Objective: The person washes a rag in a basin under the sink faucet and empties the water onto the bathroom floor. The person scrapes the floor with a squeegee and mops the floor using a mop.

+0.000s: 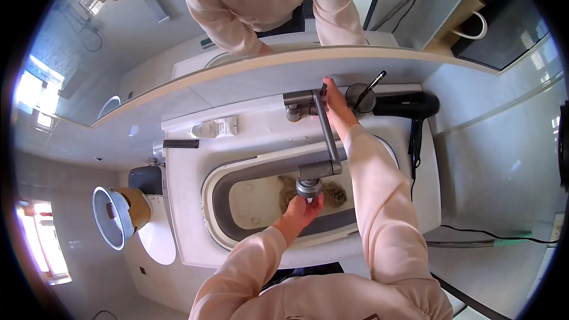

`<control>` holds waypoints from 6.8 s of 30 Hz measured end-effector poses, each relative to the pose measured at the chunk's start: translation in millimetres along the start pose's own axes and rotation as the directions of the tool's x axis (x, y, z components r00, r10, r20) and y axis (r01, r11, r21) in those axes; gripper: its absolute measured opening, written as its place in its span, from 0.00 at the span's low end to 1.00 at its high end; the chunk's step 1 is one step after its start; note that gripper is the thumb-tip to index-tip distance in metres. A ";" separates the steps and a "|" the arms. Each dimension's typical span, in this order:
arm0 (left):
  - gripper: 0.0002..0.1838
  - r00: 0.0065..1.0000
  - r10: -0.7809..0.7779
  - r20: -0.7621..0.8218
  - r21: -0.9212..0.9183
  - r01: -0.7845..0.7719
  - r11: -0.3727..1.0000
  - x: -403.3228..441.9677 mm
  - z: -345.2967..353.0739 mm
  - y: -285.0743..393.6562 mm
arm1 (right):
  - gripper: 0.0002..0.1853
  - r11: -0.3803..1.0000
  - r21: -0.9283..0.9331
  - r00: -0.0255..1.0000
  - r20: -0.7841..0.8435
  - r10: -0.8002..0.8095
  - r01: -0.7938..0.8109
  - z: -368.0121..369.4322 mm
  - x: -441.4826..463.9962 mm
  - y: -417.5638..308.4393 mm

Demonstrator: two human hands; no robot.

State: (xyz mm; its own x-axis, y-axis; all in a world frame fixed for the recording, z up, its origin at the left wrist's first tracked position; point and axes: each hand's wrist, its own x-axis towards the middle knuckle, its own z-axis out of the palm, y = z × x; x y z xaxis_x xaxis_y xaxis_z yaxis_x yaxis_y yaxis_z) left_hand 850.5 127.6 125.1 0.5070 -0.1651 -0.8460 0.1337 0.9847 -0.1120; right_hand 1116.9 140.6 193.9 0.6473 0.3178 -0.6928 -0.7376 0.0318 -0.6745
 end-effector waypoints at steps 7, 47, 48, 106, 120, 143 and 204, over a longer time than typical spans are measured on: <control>0.14 0.999 0.016 0.051 0.034 -0.018 0.999 -0.6 3.0 1.4 | 0.21 0.998 -0.039 0.998 -0.032 -0.053 0.052 -3.4 -17.6 -4.0; 0.09 0.989 0.100 0.110 0.031 -0.104 0.994 17.3 -2.3 4.9 | 0.14 0.703 -0.655 0.902 -0.074 -0.426 0.278 -75.6 -115.7 180.1; 0.09 0.989 0.099 0.110 0.034 -0.103 0.994 19.3 -1.7 4.5 | 0.15 0.692 -0.690 0.928 -0.077 -0.364 0.214 -74.9 -114.4 191.1; 0.18 0.981 0.187 -0.046 0.539 -0.133 0.832 -1.4 -22.7 29.1 | 0.20 0.295 -0.953 0.967 -0.012 -0.253 0.066 -56.4 -128.6 198.7; 0.14 0.972 0.154 -0.179 0.321 -0.090 0.943 -6.5 -13.5 53.8 | 0.19 0.572 -0.798 0.982 0.167 -0.088 0.187 -39.6 -143.3 209.7; 0.12 0.754 0.425 0.501 0.768 -0.613 0.183 51.0 -82.6 65.1 | 0.23 0.278 -0.960 0.999 0.027 0.032 0.017 -64.5 -101.1 226.5; 0.25 0.885 0.440 0.151 0.943 -0.263 0.205 1.1 -36.7 60.0 | 0.22 0.063 -0.953 0.939 0.280 -0.199 0.297 -56.8 -119.0 216.1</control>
State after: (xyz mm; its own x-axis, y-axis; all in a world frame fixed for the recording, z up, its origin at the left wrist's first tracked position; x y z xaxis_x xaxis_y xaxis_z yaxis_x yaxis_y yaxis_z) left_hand 827.8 188.5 98.4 0.6365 0.2782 -0.7194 0.6970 0.1919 0.6909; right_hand 891.4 55.9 116.1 0.7010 0.5574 -0.4449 0.3293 -0.8063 -0.4914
